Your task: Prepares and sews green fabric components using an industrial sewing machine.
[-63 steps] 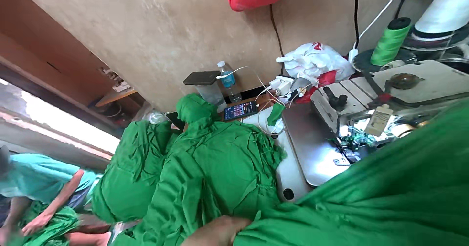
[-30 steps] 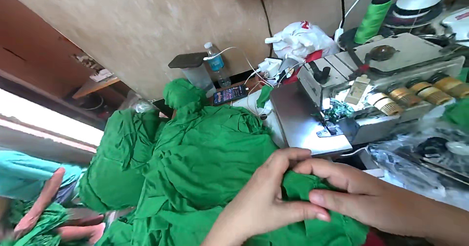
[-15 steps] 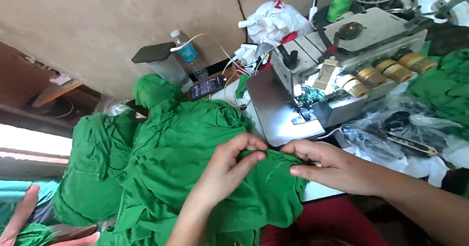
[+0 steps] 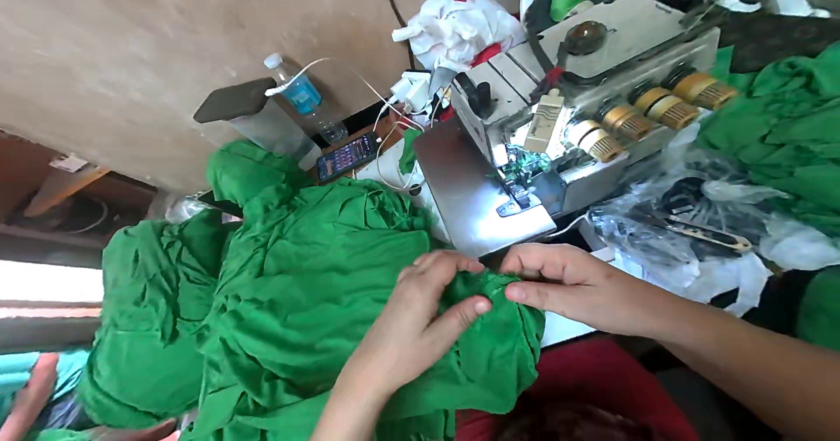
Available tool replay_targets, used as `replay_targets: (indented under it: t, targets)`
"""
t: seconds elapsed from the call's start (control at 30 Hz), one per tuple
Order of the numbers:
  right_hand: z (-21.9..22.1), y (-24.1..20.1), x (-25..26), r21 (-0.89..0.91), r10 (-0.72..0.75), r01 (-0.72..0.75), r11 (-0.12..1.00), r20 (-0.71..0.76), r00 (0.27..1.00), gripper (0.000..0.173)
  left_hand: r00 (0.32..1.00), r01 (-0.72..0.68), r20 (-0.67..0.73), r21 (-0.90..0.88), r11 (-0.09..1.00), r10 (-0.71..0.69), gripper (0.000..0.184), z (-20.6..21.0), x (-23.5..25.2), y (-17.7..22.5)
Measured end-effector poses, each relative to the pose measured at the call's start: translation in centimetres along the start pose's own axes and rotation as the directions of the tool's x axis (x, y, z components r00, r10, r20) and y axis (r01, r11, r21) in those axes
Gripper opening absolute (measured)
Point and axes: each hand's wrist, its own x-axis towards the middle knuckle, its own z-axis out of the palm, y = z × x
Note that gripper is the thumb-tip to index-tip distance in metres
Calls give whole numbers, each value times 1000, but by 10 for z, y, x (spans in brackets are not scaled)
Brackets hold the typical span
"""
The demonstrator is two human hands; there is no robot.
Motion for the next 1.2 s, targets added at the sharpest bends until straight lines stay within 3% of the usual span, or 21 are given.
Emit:
replay_targets:
  t: [0.27,0.4,0.57,0.63,0.73,0.8,0.93,1.07,1.2]
  targets:
    - [-2,2,-2,116,67,-71,991,39,997,20,996,-39,60,-296,954,59,23,-7,5,-4]
    - [-3,5,0,47,28,-30,998,43,999,20,996,-28,82,-214,977,46,19,-10,7,-2]
    - [-6,5,1,-65,18,-14,998,52,999,23,995,2,98,19,1000,-4,23,-16,5,3]
    - [-7,0,2,-18,109,-108,994,57,992,18,996,0,84,86,996,-7,26,-16,5,5]
    - [-7,-6,2,131,273,-287,949,116,955,13,995,-24,97,19,1000,22,25,-17,6,6]
    - [-7,-6,2,198,282,-307,931,146,948,14,995,-23,93,-33,999,26,25,-16,6,8]
    - [-6,-5,3,277,244,-268,923,119,962,16,995,-21,91,-78,997,28,21,-17,5,8]
    - [0,-4,8,358,207,-191,914,-4,978,16,994,-25,102,-179,984,44,19,-19,2,11]
    - [15,7,13,278,76,-48,959,-91,993,17,990,-99,80,-208,973,118,15,-15,4,22]
